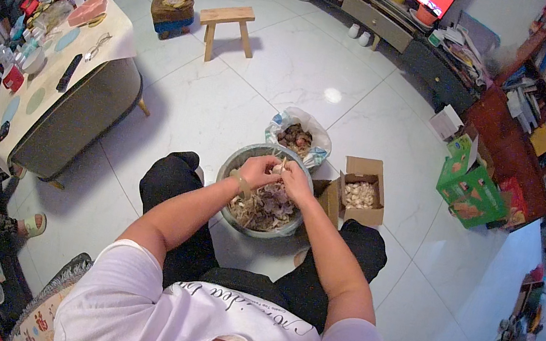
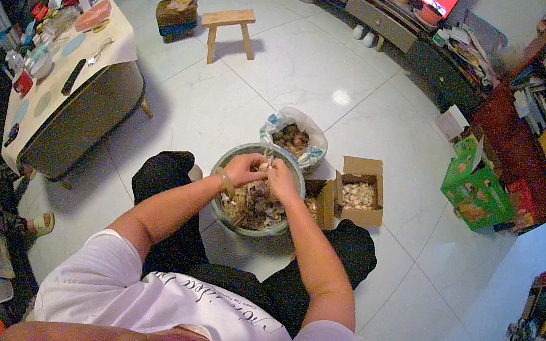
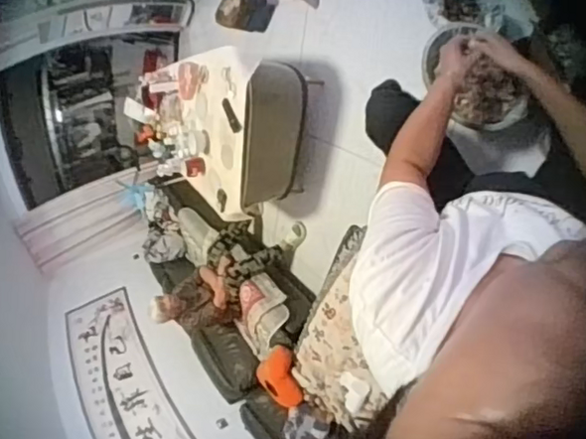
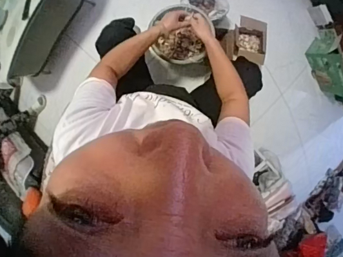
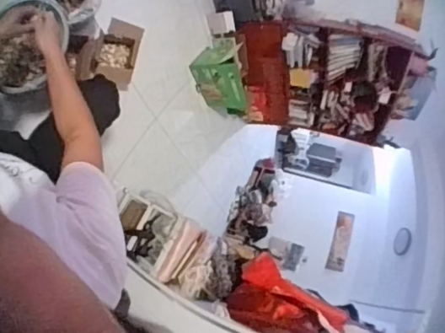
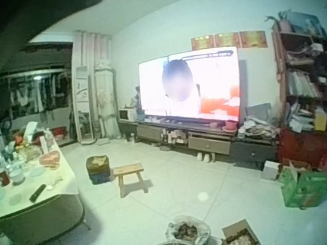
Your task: The person sits on the floor and peels garlic cloves by hand, separating the skins and placing the peeled cloves into a nearby cardboard box. The person repeatedly picks up garlic from a bowl, removes the outer layers, and discards the skins.
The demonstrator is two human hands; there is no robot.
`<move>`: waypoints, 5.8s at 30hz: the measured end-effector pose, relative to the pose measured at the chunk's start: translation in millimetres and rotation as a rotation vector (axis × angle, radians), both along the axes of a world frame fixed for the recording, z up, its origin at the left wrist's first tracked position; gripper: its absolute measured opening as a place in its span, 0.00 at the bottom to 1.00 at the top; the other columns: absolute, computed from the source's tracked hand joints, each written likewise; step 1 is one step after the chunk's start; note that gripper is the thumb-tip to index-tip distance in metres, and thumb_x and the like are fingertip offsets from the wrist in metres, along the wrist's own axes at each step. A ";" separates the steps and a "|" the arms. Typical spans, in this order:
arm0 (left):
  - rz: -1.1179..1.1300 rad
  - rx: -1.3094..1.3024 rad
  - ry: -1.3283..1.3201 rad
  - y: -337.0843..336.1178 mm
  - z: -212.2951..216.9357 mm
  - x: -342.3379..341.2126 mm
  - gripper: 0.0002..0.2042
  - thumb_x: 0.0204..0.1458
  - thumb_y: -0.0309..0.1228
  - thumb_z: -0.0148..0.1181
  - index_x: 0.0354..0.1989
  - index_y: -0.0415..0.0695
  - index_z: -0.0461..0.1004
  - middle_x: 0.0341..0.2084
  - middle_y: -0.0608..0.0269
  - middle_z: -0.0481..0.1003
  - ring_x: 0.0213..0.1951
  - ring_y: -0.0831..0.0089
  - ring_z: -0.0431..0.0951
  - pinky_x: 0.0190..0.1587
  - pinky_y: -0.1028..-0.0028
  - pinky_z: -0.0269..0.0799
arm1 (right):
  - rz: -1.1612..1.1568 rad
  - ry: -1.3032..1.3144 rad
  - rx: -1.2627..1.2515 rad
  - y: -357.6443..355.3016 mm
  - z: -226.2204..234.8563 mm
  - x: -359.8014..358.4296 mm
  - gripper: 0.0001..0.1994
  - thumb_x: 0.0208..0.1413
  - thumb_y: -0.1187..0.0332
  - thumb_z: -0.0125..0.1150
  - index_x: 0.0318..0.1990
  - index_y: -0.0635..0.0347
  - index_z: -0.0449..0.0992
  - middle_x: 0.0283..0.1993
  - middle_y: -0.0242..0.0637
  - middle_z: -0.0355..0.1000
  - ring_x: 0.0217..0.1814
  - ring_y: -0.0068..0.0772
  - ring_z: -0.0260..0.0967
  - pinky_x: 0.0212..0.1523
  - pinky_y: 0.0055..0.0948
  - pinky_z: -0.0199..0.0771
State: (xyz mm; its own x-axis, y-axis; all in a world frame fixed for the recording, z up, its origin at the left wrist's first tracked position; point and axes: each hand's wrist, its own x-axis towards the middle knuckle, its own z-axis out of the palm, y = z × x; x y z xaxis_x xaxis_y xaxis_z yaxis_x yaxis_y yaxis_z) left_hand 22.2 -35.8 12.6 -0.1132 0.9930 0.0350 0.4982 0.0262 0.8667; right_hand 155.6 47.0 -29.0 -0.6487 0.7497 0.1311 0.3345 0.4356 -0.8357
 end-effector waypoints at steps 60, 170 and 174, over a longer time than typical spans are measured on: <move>0.114 0.006 -0.460 3.5 17.3 -11.0 0.10 0.46 0.29 0.51 0.36 0.40 0.68 0.26 0.67 0.70 0.26 0.81 0.67 0.27 0.81 0.64 | 0.122 0.110 -0.248 -8.0 53.1 -0.3 0.14 0.49 0.66 0.48 0.42 0.64 0.66 0.31 0.33 0.66 0.31 0.24 0.62 0.33 0.23 0.62; 0.040 0.121 -0.104 10.6 17.6 -9.9 0.12 0.42 0.35 0.53 0.31 0.40 0.66 0.23 0.60 0.70 0.25 0.71 0.69 0.30 0.75 0.64 | -0.032 0.125 -0.562 -4.1 69.7 -5.9 0.17 0.45 0.57 0.53 0.35 0.64 0.66 0.23 0.30 0.62 0.17 0.20 0.57 0.15 0.21 0.57; 0.002 0.091 -0.084 14.2 17.9 -17.1 0.11 0.40 0.33 0.54 0.29 0.40 0.66 0.23 0.60 0.69 0.25 0.73 0.69 0.30 0.76 0.64 | 0.055 0.144 -0.676 -7.1 79.3 -2.4 0.12 0.48 0.59 0.50 0.32 0.58 0.64 0.19 0.24 0.56 0.14 0.14 0.49 0.12 0.16 0.47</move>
